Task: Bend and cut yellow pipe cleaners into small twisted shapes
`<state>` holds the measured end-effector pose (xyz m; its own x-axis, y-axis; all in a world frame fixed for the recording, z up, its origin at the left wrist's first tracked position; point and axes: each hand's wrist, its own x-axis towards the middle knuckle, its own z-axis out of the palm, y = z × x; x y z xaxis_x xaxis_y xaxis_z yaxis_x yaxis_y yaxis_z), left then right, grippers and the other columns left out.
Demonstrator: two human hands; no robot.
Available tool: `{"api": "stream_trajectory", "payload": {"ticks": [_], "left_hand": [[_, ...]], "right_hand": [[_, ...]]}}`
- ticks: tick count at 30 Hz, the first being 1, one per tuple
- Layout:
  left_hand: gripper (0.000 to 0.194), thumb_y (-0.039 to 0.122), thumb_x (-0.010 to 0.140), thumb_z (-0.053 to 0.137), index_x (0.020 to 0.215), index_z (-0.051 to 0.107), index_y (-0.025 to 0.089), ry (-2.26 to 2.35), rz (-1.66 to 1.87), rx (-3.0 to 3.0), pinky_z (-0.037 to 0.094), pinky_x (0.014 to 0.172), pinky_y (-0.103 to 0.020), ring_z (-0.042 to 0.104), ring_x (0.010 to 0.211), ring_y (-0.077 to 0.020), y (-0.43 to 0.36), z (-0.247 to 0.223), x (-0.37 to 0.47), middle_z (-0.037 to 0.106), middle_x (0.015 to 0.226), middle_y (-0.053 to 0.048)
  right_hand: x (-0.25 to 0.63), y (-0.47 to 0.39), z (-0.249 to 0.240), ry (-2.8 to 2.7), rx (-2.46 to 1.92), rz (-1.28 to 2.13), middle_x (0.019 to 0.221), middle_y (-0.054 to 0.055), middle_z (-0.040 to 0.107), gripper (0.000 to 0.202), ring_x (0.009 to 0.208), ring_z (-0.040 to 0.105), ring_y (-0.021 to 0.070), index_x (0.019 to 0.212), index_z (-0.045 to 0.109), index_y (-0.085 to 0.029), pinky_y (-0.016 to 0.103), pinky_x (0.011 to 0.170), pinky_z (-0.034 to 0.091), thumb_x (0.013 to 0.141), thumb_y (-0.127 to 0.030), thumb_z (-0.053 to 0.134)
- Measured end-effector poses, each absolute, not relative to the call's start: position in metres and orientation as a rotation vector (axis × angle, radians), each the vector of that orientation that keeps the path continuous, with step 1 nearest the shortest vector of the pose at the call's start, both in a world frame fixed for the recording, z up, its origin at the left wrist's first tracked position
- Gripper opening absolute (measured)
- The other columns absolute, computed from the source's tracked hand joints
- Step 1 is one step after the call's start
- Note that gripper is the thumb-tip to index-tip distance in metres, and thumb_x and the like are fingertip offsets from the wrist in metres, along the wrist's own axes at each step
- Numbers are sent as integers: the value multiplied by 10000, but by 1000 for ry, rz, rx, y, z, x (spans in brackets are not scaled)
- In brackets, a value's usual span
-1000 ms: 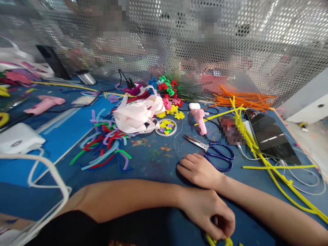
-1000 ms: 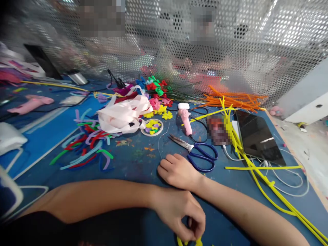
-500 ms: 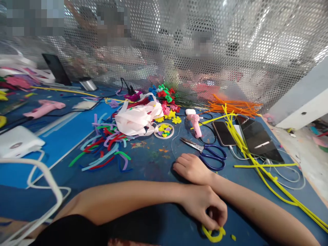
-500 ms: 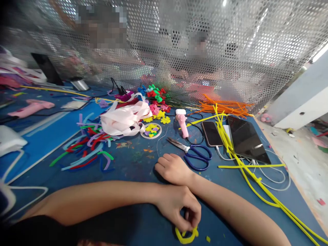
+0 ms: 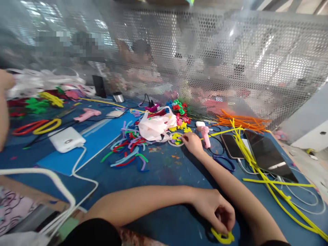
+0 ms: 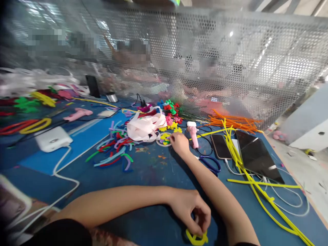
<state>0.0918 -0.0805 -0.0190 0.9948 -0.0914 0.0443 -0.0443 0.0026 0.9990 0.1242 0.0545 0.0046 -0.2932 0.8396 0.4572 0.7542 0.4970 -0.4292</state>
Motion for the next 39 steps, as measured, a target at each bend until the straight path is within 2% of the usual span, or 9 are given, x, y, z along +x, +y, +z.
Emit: {"api": "stream_trajectory", "payload": {"ticks": [3, 8, 12, 16, 21, 25, 29, 33, 39], "left_hand": [[180, 91, 678, 665, 816, 560, 139, -119, -75, 1556, 480, 682, -182, 567, 663, -78, -79, -20, 93, 586, 764, 23], [277, 108, 593, 749, 803, 573, 145, -128, -96, 1531, 482, 664, -182, 574, 655, -85, -78, -23, 95, 593, 752, 36], [316, 238, 589, 790, 808, 584, 141, -100, -35, 1503, 477, 668, -181, 572, 666, -82, -75, -22, 92, 600, 751, 23], [393, 425, 591, 772, 773, 597, 125, 50, 222, 1408, 465, 615, -177, 571, 643, -78, -51, -11, 77, 612, 742, -5], [378, 363, 588, 797, 717, 530, 129, 266, 554, 1167, 465, 554, -221, 609, 566, -109, -11, 0, 55, 635, 697, -18], [397, 287, 593, 807, 757, 475, 144, 335, 784, 979, 443, 534, -189, 611, 560, -100, 5, -3, 52, 624, 674, 8], [413, 273, 605, 801, 798, 459, 147, 418, 838, 935, 441, 535, -175, 616, 565, -99, 8, -5, 54, 633, 673, 5], [412, 259, 614, 797, 807, 449, 152, 476, 847, 894, 453, 564, -178, 632, 598, -105, 9, -3, 53, 644, 709, -2], [329, 240, 669, 759, 889, 546, 117, 526, 773, 903, 435, 583, -172, 610, 624, -86, 11, -5, 52, 636, 724, -12]], "right_hand": [[121, 60, -7, -2108, -1254, 246, 834, 58, 631, 127, 782, 577, 172, 812, 656, -177, 254, 690, 420, 801, -119, 543], [123, 49, -10, -2054, -1163, 363, 913, 65, 614, 179, 782, 570, 158, 918, 650, -182, 266, 728, 440, 786, -124, 544], [125, 38, -4, -1939, -1087, 489, 861, 44, 624, 135, 721, 569, 143, 892, 644, -182, 261, 692, 450, 802, -191, 543], [143, 23, -4, -1764, -1063, 633, 834, 39, 641, 170, 705, 583, 146, 883, 631, -178, 252, 627, 455, 827, -305, 532], [188, 2, -11, -1502, -1139, 746, 703, 10, 600, 255, 549, 530, 118, 937, 578, -169, 236, 512, 437, 846, -392, 497], [212, -18, -10, -1440, -1124, 903, 751, 7, 609, 230, 571, 537, 112, 949, 599, -189, 228, 528, 441, 807, -369, 575], [216, -29, -7, -1466, -1074, 999, 738, 16, 618, 211, 597, 562, 124, 947, 645, -193, 242, 572, 468, 820, -345, 574], [217, -28, -9, -1499, -1057, 999, 828, 37, 642, 194, 665, 606, 147, 930, 653, -196, 254, 606, 491, 803, -334, 605], [219, -27, -6, -1615, -1191, 741, 783, 31, 604, 166, 670, 567, 144, 819, 612, -191, 249, 610, 463, 854, -330, 527]]}}
